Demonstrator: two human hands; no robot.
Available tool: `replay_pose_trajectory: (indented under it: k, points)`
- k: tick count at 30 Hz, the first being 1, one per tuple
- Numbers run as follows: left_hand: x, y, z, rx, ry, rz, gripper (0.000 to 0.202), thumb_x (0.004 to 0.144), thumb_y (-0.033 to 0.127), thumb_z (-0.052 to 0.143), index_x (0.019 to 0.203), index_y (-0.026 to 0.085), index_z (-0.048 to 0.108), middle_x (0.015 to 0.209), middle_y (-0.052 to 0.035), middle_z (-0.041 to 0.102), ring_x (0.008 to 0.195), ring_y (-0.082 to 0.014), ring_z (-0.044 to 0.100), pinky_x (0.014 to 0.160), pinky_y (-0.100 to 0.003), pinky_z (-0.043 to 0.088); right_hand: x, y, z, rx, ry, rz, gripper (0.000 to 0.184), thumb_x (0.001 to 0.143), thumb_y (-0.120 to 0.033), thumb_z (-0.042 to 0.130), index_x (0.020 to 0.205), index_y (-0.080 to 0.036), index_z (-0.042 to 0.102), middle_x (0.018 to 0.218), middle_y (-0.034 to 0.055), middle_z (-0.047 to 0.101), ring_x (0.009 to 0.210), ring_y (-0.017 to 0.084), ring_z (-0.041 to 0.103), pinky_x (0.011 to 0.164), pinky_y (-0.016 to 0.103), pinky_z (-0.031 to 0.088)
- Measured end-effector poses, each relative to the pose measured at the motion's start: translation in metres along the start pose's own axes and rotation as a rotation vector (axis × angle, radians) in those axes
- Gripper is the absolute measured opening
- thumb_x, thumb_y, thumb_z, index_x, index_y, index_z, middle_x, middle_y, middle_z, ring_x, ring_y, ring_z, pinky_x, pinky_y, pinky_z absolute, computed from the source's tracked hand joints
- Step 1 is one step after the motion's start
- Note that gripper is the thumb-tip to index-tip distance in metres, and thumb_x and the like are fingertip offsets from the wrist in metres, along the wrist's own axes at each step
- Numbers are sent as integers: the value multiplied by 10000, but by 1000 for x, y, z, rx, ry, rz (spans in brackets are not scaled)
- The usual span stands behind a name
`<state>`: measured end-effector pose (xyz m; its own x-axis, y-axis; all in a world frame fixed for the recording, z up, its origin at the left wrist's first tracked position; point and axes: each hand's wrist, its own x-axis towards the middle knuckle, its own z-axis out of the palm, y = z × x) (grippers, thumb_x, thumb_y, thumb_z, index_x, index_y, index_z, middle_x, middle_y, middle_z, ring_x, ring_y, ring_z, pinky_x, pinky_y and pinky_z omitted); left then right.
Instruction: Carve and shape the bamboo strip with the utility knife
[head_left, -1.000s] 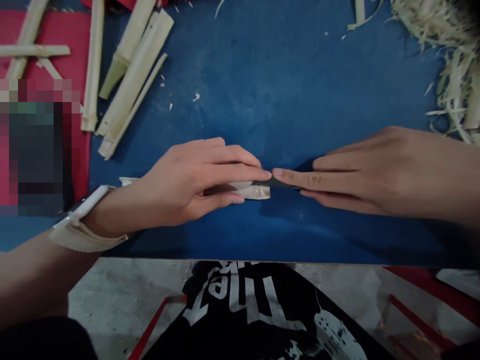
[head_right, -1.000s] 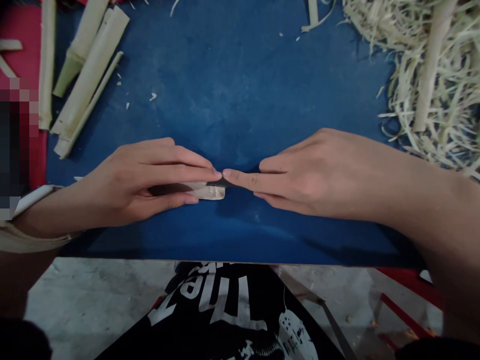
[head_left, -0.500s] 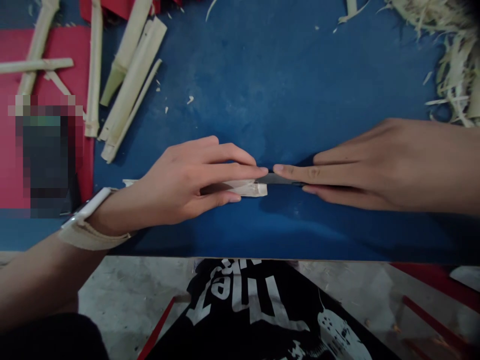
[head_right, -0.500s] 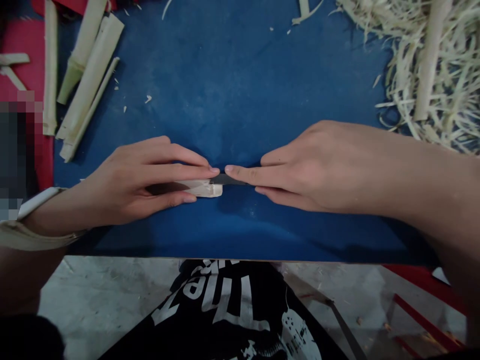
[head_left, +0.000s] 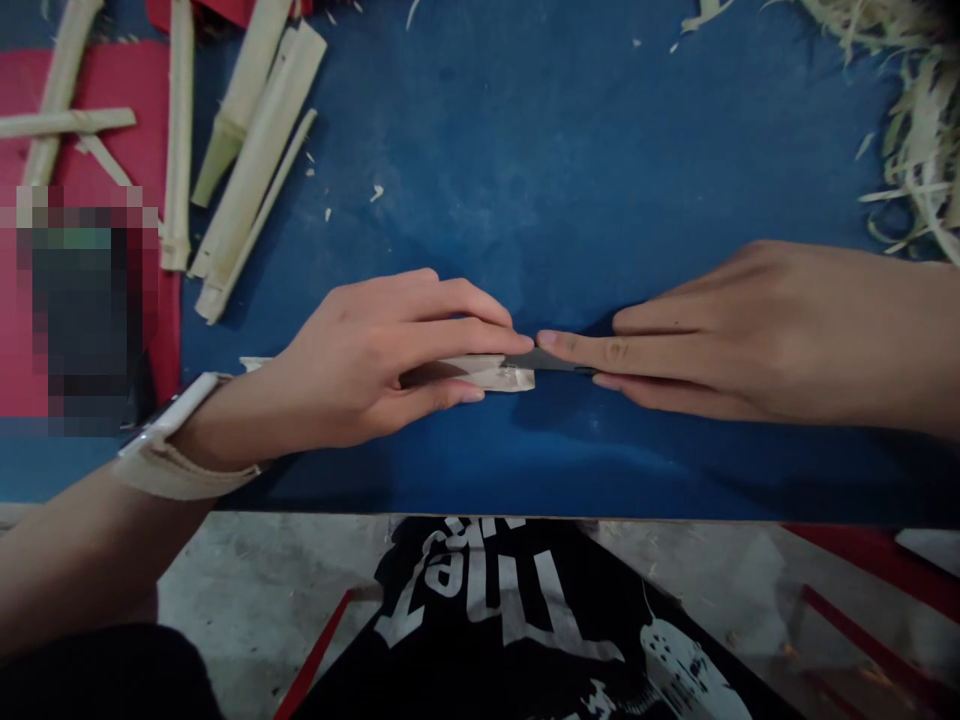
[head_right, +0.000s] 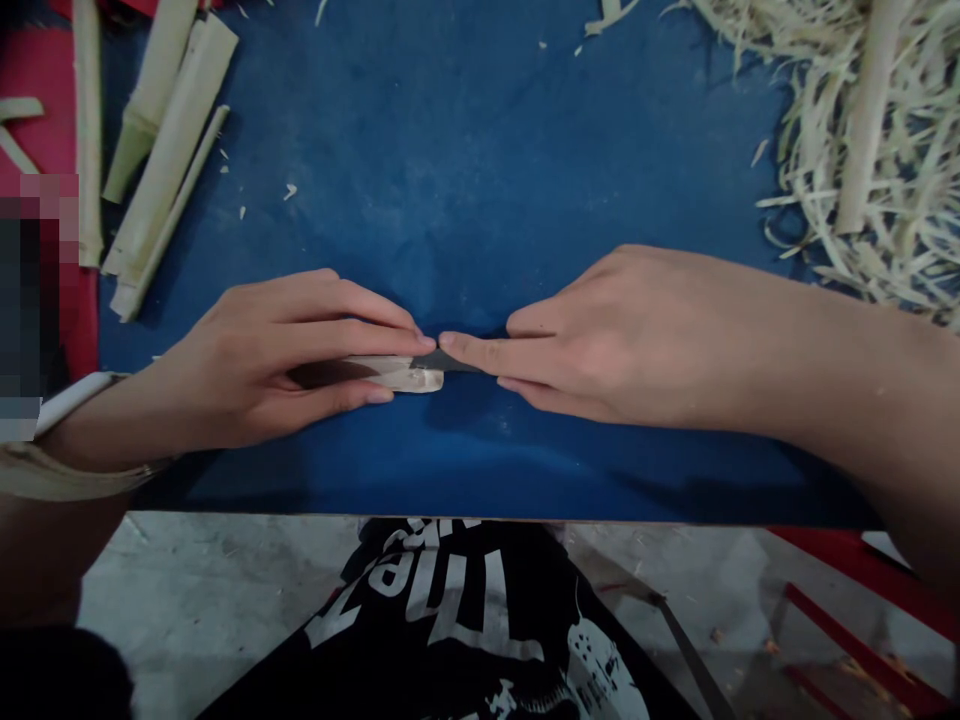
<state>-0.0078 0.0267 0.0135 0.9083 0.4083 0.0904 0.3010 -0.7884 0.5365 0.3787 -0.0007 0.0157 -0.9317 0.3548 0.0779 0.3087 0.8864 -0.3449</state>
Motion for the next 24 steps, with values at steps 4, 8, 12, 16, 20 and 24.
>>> replay_pose_trajectory:
  k: [4, 8, 12, 16, 20, 24]
  points:
    - [-1, 0, 0, 3, -4, -8, 337, 1372, 508, 622, 1675, 429, 747, 1586, -65, 923, 1180, -281, 896, 980, -456, 697, 1, 0, 1, 6, 46, -9, 671, 1399, -287, 449, 2065, -282, 365, 914, -53, 746, 681, 184, 582, 631, 403, 376]
    - [-3, -1, -2, 24, -20, -18, 366, 1378, 517, 587, 1703, 447, 739, 1555, -68, 927, 1119, -273, 888, 970, -460, 707, -6, 6, -1, 86, -2, 34, 655, 1403, -357, 474, 2055, -381, 423, 1007, -47, 825, 708, 171, 616, 654, 401, 412]
    - [-4, -2, -2, 29, -9, 7, 352, 1382, 491, 602, 1690, 414, 752, 1564, -71, 926, 1102, -254, 880, 980, -430, 701, -13, 14, -6, 151, 2, 39, 578, 1426, -407, 440, 1999, -390, 518, 1033, -61, 829, 633, 121, 527, 627, 376, 419]
    - [-4, 0, -1, 9, -1, -16, 380, 1372, 523, 650, 1707, 380, 758, 1557, -80, 925, 1199, -271, 893, 995, -406, 690, -12, 14, -6, 112, 29, 24, 581, 1434, -394, 427, 2010, -356, 492, 932, -78, 761, 625, 123, 497, 620, 380, 395]
    - [-3, 3, 0, -5, -17, -64, 380, 1375, 524, 622, 1691, 394, 786, 1517, -71, 937, 1213, -275, 900, 1024, -401, 700, -13, 9, -2, 37, 24, 8, 660, 1435, -366, 382, 2090, -328, 302, 914, -63, 742, 676, 155, 564, 613, 400, 372]
    - [-2, 3, 0, 3, -21, -59, 397, 1372, 539, 619, 1716, 405, 765, 1524, -71, 934, 1185, -279, 889, 992, -407, 687, -20, 6, 0, -49, 6, 21, 699, 1422, -366, 378, 2108, -348, 244, 846, -71, 687, 630, 178, 503, 630, 433, 385]
